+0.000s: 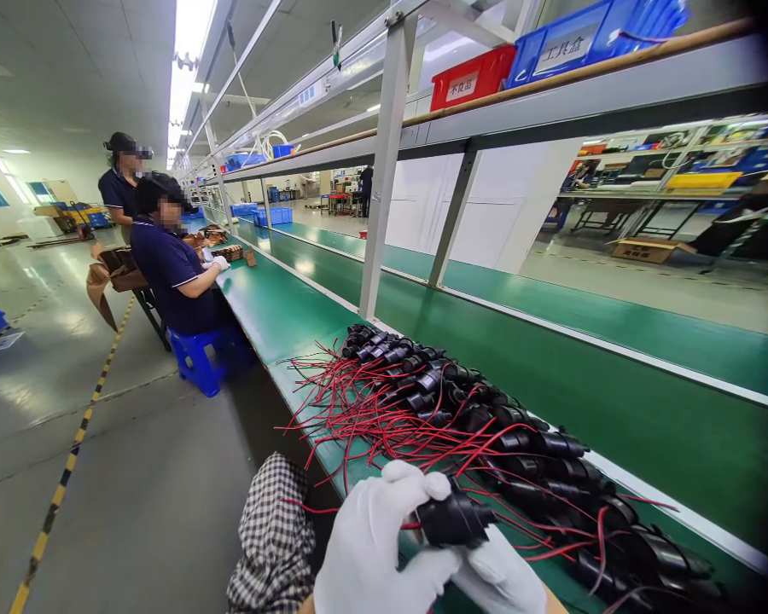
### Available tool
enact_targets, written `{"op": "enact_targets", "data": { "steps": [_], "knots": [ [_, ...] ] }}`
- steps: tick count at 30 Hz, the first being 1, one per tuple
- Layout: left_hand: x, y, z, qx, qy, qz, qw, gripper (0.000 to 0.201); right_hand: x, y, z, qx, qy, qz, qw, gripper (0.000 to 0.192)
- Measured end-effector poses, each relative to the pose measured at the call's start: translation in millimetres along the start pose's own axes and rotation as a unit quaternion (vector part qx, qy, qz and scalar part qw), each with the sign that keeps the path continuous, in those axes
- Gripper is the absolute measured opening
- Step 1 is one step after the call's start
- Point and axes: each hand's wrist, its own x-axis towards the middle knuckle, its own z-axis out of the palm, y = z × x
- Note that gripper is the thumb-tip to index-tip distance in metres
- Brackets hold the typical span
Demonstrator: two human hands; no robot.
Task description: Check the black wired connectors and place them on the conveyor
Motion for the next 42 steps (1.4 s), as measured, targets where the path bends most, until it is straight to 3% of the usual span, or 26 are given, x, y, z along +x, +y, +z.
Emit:
{"op": "enact_targets", "data": {
  "steps": [5, 9, 14, 19, 23, 26, 32, 38, 42],
  "knots": [
    [0, 6, -2.8, 0.046, 0.046, 0.001, 0.998, 0.044, -2, 3, 2, 0.007, 0.009, -0.013, 1.0, 0.049],
    [5, 11, -7.9, 0.043, 0.013, 0.006, 0.999, 0.042, 0, -4, 4, -0.052, 0.035, 0.005, 0.998, 0.061],
    [10, 15, -11.6, -0.077, 0.025, -0.031, 0.996, 0.03, -1, -7, 0, -0.113, 0.059, 0.008, 0.992, 0.065],
    [15, 13, -14.6, -0.207, 0.001, -0.079, 0.975, 0.052, 2, -11, 5, -0.14, 0.068, 0.026, 0.988, 0.073],
    [15, 4, -5.8, -0.331, -0.035, -0.111, 0.936, 0.062, 8, -13, 3, -0.197, 0.058, 0.034, 0.978, 0.084],
    [15, -2, 5.1, -0.429, -0.042, -0.167, 0.887, 0.066, 9, -12, 0, -0.237, 0.059, 0.037, 0.969, 0.082],
    [23, -1, 8.2, -0.588, -0.128, -0.308, 0.737, 0.069, 8, -11, 2, -0.269, 0.051, 0.029, 0.961, 0.081],
    [17, 3, -3.9, -0.747, -0.205, -0.266, 0.573, 0.044, 8, -27, 15, -0.317, 0.061, 0.043, 0.946, 0.073],
    [13, -4, -2.8, -0.794, -0.221, -0.267, 0.5, 0.038, 7, -34, 25, -0.318, 0.116, 0.046, 0.94, 0.069]
  ]
}}
